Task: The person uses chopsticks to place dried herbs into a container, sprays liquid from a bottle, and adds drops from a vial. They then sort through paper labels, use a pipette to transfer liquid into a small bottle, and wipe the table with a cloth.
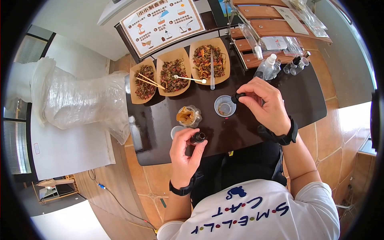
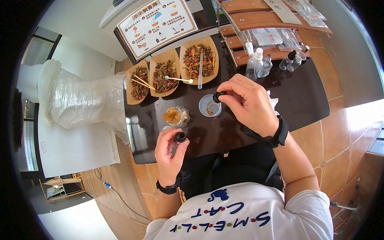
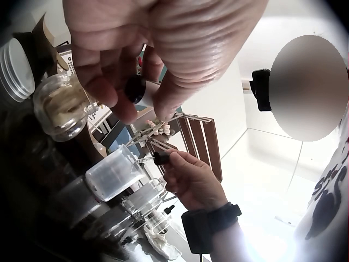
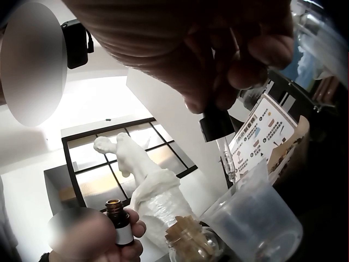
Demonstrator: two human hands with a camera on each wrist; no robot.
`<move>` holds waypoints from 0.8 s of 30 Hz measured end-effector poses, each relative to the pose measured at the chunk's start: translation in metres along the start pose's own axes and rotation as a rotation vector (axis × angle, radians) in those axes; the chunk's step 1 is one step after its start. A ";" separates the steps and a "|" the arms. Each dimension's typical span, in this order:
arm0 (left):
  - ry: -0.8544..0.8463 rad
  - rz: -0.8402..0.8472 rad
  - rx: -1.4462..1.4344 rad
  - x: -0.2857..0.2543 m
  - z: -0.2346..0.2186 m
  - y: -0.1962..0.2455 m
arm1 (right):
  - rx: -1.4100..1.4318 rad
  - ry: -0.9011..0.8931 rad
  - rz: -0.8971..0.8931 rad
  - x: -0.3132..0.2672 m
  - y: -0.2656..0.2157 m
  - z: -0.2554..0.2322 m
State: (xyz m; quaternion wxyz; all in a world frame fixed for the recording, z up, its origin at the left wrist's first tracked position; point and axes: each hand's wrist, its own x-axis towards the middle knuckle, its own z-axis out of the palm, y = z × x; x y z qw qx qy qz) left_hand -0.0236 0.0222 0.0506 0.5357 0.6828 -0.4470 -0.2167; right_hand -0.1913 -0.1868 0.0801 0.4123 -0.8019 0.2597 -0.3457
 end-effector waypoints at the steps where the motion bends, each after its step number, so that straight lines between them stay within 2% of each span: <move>1: -0.002 0.001 -0.004 0.000 0.000 0.000 | 0.008 -0.001 0.001 0.000 0.000 0.000; 5: -0.008 -0.002 -0.026 0.000 0.003 -0.003 | -0.010 -0.020 0.013 -0.001 0.003 0.000; 7: -0.031 -0.011 -0.043 0.000 0.005 -0.004 | -0.029 -0.043 -0.105 -0.001 0.013 0.001; 11: -0.045 -0.038 -0.097 0.005 0.012 -0.006 | -0.030 -0.048 -0.106 -0.003 0.006 -0.001; 13: -0.059 -0.034 -0.056 0.007 0.014 -0.008 | 0.222 -0.067 0.020 -0.005 -0.005 -0.001; 20: -0.077 -0.041 -0.061 0.011 0.019 -0.002 | 0.291 -0.178 -0.036 -0.010 -0.020 -0.002; 24: -0.042 0.041 -0.037 0.011 0.023 -0.003 | 0.289 -0.230 -0.044 -0.013 -0.020 0.004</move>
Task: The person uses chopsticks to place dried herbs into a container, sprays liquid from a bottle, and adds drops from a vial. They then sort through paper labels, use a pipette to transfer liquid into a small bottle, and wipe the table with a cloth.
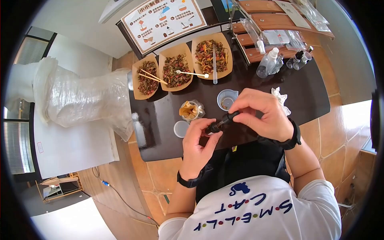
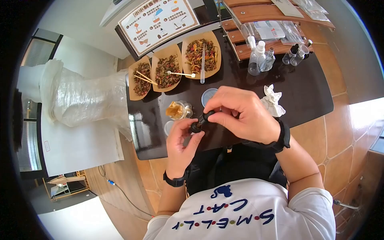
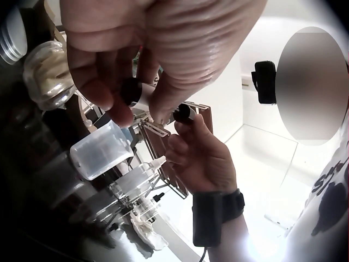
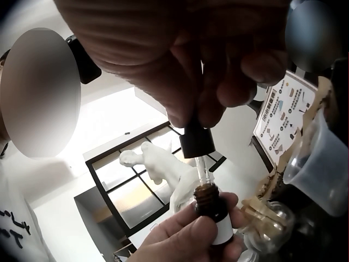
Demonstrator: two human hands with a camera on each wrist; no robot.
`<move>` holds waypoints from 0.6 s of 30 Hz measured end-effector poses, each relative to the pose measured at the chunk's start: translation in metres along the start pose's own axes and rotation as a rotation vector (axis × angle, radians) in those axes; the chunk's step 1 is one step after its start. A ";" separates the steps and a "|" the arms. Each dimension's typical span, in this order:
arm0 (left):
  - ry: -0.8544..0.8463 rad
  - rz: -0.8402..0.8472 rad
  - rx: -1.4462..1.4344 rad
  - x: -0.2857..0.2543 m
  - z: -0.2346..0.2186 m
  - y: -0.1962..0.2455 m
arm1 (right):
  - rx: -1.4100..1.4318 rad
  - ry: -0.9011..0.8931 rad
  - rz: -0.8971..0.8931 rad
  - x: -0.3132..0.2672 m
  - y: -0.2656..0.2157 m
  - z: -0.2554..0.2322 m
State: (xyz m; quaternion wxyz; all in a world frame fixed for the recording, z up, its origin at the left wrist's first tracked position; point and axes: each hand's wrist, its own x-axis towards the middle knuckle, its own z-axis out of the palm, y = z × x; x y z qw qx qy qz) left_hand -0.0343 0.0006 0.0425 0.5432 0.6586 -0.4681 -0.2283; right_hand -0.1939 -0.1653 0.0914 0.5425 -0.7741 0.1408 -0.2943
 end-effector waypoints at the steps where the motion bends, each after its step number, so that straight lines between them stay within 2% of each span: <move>1: -0.006 0.011 -0.004 0.000 0.001 0.001 | 0.019 -0.023 -0.016 0.000 0.001 0.002; 8: -0.006 0.022 0.025 0.001 0.005 0.008 | -0.161 -0.036 -0.139 -0.001 0.006 0.011; 9: -0.009 0.031 0.050 0.002 0.005 0.008 | -0.161 -0.035 -0.138 -0.001 0.005 0.010; 11: -0.013 0.038 0.074 0.000 0.005 0.008 | -0.356 -0.098 -0.105 -0.002 0.000 0.008; 14: -0.021 0.053 0.089 -0.001 0.006 0.008 | -0.437 -0.167 -0.071 -0.001 -0.004 0.007; 15: -0.013 0.054 0.080 -0.001 0.006 0.008 | -0.435 -0.167 -0.073 -0.001 -0.007 0.007; 17: -0.002 0.053 0.073 -0.001 0.005 0.008 | -0.203 -0.161 0.099 -0.001 -0.013 0.007; 18: -0.001 0.051 0.075 -0.001 0.006 0.007 | -0.203 -0.162 0.098 -0.002 -0.007 0.009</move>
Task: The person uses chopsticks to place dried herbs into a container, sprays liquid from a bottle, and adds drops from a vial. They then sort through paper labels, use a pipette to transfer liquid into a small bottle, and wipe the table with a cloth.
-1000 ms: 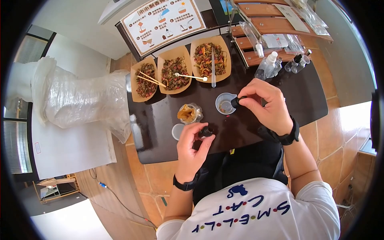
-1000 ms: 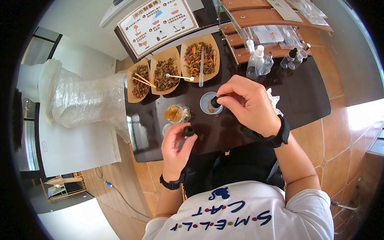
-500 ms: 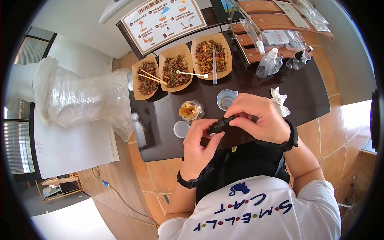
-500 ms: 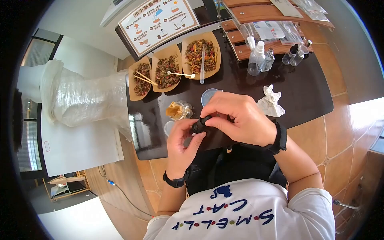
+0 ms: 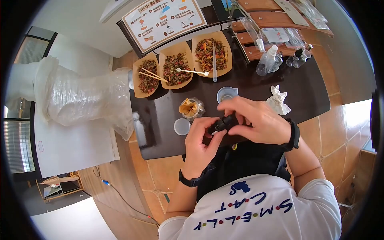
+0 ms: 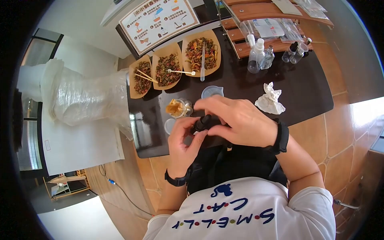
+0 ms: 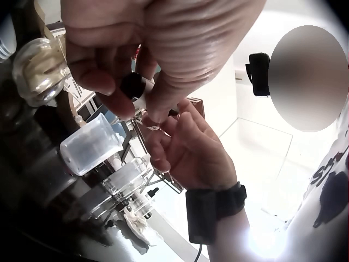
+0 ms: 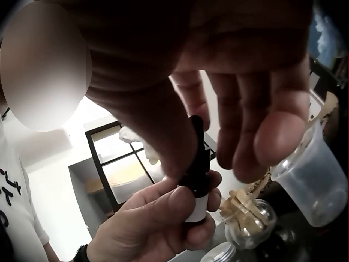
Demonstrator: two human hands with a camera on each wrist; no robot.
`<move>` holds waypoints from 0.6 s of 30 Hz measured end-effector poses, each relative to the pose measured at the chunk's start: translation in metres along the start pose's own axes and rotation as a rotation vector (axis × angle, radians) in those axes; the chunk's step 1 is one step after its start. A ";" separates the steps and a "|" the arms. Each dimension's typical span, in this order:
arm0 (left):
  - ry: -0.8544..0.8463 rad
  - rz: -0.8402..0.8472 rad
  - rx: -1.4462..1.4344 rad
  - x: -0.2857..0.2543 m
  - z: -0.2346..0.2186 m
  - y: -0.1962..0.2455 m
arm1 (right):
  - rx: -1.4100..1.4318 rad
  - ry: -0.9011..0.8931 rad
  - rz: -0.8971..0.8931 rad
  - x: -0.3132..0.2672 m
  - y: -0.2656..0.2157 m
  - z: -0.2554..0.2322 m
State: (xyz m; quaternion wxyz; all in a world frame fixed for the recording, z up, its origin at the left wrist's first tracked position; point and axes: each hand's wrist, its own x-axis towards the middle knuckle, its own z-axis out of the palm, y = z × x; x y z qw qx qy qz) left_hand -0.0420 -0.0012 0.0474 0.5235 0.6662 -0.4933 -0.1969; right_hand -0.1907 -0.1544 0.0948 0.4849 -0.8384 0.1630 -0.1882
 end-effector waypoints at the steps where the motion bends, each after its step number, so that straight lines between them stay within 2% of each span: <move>1: 0.000 -0.001 0.002 0.000 0.000 0.000 | -0.018 0.034 -0.137 0.000 0.009 0.005; 2: 0.000 0.000 0.002 0.000 0.000 0.001 | -0.037 0.068 -0.273 -0.001 0.014 0.007; 3: -0.014 0.010 0.018 0.000 0.000 0.002 | -0.038 0.070 -0.273 -0.004 0.016 0.002; 5: -0.028 0.022 0.034 0.000 0.000 0.002 | -0.293 -0.151 -0.080 -0.007 0.012 -0.009; 6: -0.023 0.026 0.023 0.000 0.001 0.002 | -0.294 -0.150 -0.079 -0.006 0.010 -0.008; 8: -0.016 0.028 0.013 -0.001 0.001 0.002 | -0.079 0.012 -0.201 -0.003 0.006 -0.004; 9: -0.021 0.030 0.017 -0.001 0.001 0.003 | -0.079 0.012 -0.202 -0.004 0.008 -0.005; 11: -0.032 0.044 0.010 -0.002 -0.001 0.006 | -0.290 -0.241 -0.047 -0.008 0.012 -0.013; 12: -0.040 0.019 0.044 -0.003 -0.003 0.008 | -0.313 -0.227 -0.031 -0.008 0.011 -0.010; 13: -0.056 0.001 0.067 -0.003 -0.001 0.007 | -0.179 -0.030 -0.182 -0.005 0.011 -0.001; 14: -0.005 0.062 0.058 -0.001 0.003 0.003 | -0.056 0.169 -0.335 -0.004 0.012 0.004; 16: 0.003 0.048 0.028 -0.004 0.005 0.000 | -0.156 0.044 -0.404 -0.008 0.020 0.000; 17: -0.020 0.065 0.002 -0.005 0.007 0.000 | -0.141 -0.009 -0.281 -0.013 0.016 -0.004; 18: -0.014 0.051 -0.005 -0.005 0.007 0.001 | -0.160 0.007 -0.265 -0.016 0.011 -0.009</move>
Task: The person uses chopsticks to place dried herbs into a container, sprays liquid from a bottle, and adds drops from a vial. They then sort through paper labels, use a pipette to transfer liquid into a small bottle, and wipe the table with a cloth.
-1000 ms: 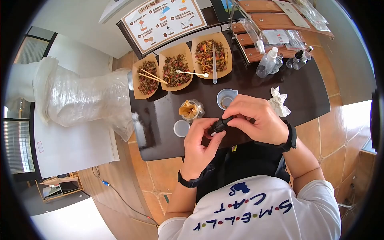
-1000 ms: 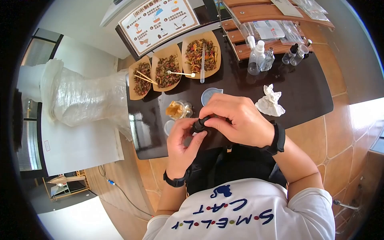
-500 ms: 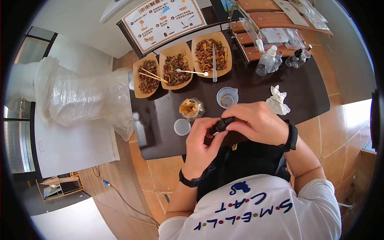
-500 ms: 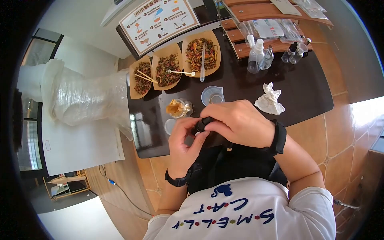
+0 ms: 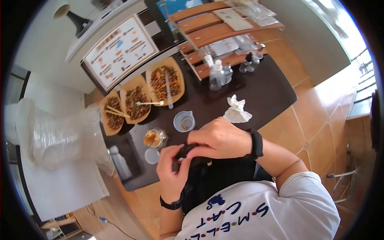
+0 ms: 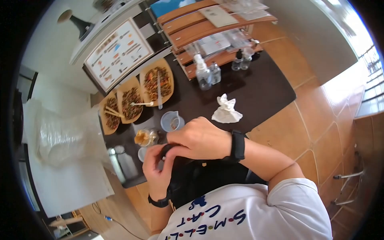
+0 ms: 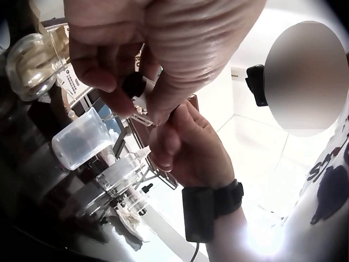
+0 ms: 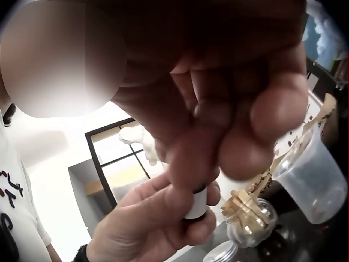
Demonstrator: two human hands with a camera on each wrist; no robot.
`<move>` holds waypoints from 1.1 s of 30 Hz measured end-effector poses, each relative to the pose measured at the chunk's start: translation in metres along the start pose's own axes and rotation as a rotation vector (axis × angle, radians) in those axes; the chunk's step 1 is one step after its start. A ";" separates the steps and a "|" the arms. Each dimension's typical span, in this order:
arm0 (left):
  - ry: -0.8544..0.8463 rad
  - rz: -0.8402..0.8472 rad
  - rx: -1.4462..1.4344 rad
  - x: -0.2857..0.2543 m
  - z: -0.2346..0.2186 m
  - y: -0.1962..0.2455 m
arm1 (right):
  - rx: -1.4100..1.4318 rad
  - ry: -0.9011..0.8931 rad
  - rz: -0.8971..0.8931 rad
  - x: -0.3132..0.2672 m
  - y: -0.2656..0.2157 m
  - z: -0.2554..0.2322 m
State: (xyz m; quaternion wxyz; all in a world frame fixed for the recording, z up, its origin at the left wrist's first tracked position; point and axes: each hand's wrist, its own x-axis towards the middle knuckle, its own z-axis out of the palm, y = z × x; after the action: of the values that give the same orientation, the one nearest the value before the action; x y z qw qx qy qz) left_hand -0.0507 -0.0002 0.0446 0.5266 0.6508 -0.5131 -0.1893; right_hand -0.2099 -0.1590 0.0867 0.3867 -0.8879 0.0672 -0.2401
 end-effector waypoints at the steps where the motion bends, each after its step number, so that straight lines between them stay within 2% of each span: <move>1: 0.013 -0.018 0.000 0.000 0.000 0.001 | 0.011 -0.026 0.070 0.001 -0.005 -0.006; 2: 0.004 -0.012 -0.007 0.002 0.001 0.002 | 0.028 -0.054 0.136 0.002 -0.009 -0.008; 3: -0.006 0.009 -0.013 0.003 0.001 0.002 | 0.078 0.023 0.079 0.002 -0.009 -0.006; 4: -0.014 0.027 -0.016 0.003 0.001 0.002 | 0.077 0.025 0.080 0.001 -0.006 0.000; 6: -0.022 0.056 -0.008 0.004 0.005 0.003 | 0.141 0.178 -0.114 -0.002 0.002 0.013; 11: -0.106 0.060 -0.020 0.014 0.006 0.022 | 0.039 0.149 0.106 -0.022 -0.020 -0.025; 12: -0.044 0.027 0.001 0.011 -0.004 0.018 | 0.045 0.224 0.173 -0.028 -0.022 -0.038; 13: 0.018 -0.005 0.022 0.007 -0.014 0.014 | 0.006 0.218 0.376 -0.035 -0.024 -0.055; 14: 0.111 -0.006 -0.034 0.001 -0.024 -0.001 | -0.101 0.367 0.360 -0.039 -0.018 -0.065; 15: 0.182 -0.019 -0.001 -0.005 -0.035 -0.012 | -0.124 0.441 0.481 -0.044 -0.009 -0.076; 17: 0.286 -0.051 0.098 -0.011 -0.057 -0.025 | -0.278 0.492 0.571 -0.052 0.021 -0.096; 18: 0.321 -0.070 0.160 -0.014 -0.065 -0.033 | -0.423 0.484 0.590 -0.052 0.032 -0.102; 20: 0.343 -0.141 0.213 -0.021 -0.076 -0.043 | -0.483 0.472 0.538 -0.053 0.061 -0.106; 22: 0.280 -0.217 0.395 -0.025 -0.079 -0.045 | -0.624 0.393 0.514 -0.049 0.080 -0.107; 23: 0.237 -0.285 0.423 -0.028 -0.081 -0.047 | -0.618 0.389 0.508 -0.045 0.088 -0.105; 27: 0.179 -0.335 0.461 -0.038 -0.075 -0.060 | -0.738 0.306 0.478 -0.040 0.110 -0.102; 29: 0.160 -0.293 0.486 -0.040 -0.073 -0.073 | -0.780 0.277 0.396 -0.037 0.122 -0.097; 31: 0.154 -0.253 0.519 -0.040 -0.072 -0.076 | -0.779 0.227 0.517 -0.032 0.125 -0.094; 33: 0.161 -0.213 0.496 -0.035 -0.068 -0.072 | -0.767 0.229 0.500 -0.029 0.127 -0.096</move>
State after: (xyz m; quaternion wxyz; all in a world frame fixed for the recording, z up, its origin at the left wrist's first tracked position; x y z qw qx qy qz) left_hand 0.0224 0.0578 -0.0033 0.3673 0.8231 -0.4289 -0.0597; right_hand -0.2728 -0.3008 0.0405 0.0670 -0.8909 0.4051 -0.1939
